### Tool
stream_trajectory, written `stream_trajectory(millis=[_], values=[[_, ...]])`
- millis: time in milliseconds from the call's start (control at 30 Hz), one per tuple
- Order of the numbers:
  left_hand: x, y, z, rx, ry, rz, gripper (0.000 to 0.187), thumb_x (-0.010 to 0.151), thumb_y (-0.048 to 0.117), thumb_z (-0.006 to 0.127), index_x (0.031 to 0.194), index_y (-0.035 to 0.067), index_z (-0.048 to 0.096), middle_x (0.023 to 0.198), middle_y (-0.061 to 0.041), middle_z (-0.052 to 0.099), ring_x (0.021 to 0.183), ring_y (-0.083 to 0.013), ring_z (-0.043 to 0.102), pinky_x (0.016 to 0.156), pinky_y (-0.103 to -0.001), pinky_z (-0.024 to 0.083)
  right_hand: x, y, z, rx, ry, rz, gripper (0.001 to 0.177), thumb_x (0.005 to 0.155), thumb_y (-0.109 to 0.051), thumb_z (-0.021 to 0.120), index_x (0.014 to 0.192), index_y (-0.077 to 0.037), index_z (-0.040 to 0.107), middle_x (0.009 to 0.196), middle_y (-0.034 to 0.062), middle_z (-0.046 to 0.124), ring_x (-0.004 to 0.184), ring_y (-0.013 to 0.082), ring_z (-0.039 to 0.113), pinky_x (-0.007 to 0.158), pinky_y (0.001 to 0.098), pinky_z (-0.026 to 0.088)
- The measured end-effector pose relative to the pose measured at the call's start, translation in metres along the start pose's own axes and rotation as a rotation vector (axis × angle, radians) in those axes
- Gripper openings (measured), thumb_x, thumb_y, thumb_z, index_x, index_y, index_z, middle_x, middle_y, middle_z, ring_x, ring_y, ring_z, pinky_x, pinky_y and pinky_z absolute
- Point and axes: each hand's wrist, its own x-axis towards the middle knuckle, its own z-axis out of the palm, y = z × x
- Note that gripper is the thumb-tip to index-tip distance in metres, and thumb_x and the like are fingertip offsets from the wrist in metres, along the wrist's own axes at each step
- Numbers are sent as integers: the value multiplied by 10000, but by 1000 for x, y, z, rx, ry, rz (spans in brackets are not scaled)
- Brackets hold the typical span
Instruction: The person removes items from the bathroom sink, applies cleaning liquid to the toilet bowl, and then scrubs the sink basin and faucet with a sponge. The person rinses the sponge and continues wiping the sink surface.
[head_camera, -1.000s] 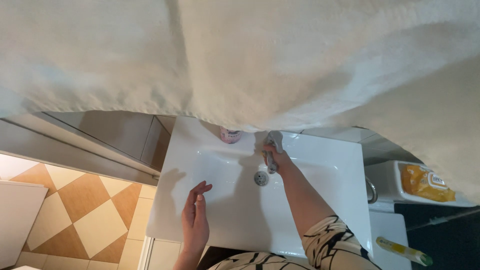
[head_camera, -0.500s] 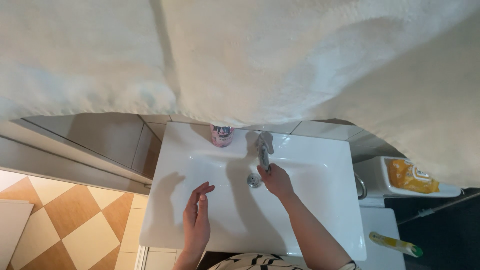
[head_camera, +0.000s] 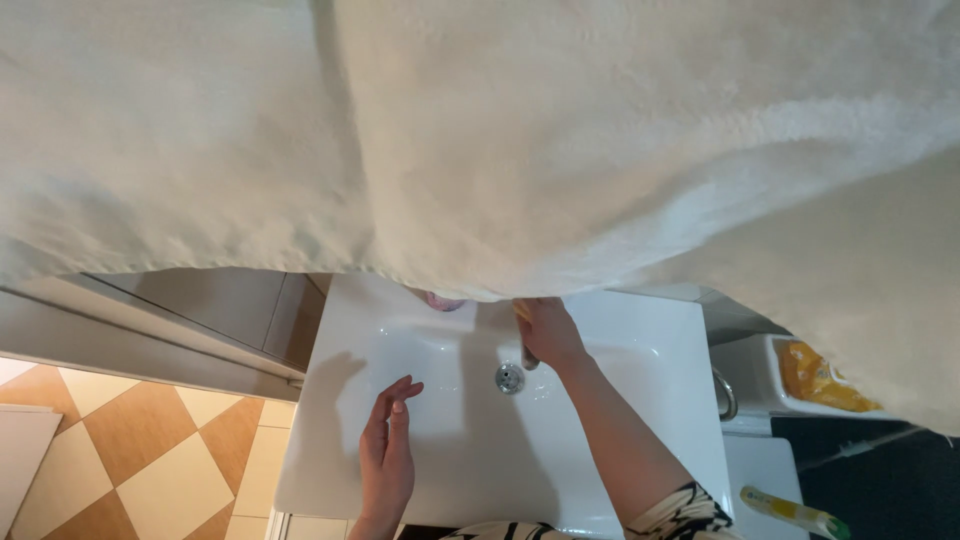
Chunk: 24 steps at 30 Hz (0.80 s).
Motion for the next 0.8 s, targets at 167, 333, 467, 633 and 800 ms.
stream_trajectory(millis=[167,333,467,633,800], values=[[3,-8,-1,-24,5,47,467,1012,399,378,1290,157,665,1262,30,780,1328,-130,604,1093,-303,396,27,59,35,-182,-212,125,243,946,-232,439,897,-223,676,802,17,736,775,295,687,715,384,502],[2,-11,-5,-3,32,9,496,997,435,372,1295,180,675,1258,55,788,1218,-93,628,968,-254,420,36,64,40,-17,-171,192,198,952,-246,457,827,-212,607,735,15,643,713,263,595,675,381,459],[4,-28,-13,-11,71,75,468,1009,391,390,1289,149,676,1240,15,796,1298,-142,624,1097,-316,412,41,67,42,118,-137,250,209,956,-258,472,771,-203,551,681,12,568,663,238,521,643,380,424],[6,-49,-23,-30,128,130,439,1020,357,407,1266,134,695,1202,-13,808,1194,-145,662,1058,-315,435,43,69,44,287,-98,316,273,962,-272,490,702,-192,482,614,9,474,600,206,429,603,377,382],[8,-58,-26,-35,181,83,424,1021,339,421,1257,144,714,1175,-13,824,1216,-140,655,1076,-310,432,24,80,42,457,-58,403,365,968,-286,508,632,-181,412,547,6,381,537,174,337,563,374,339]])
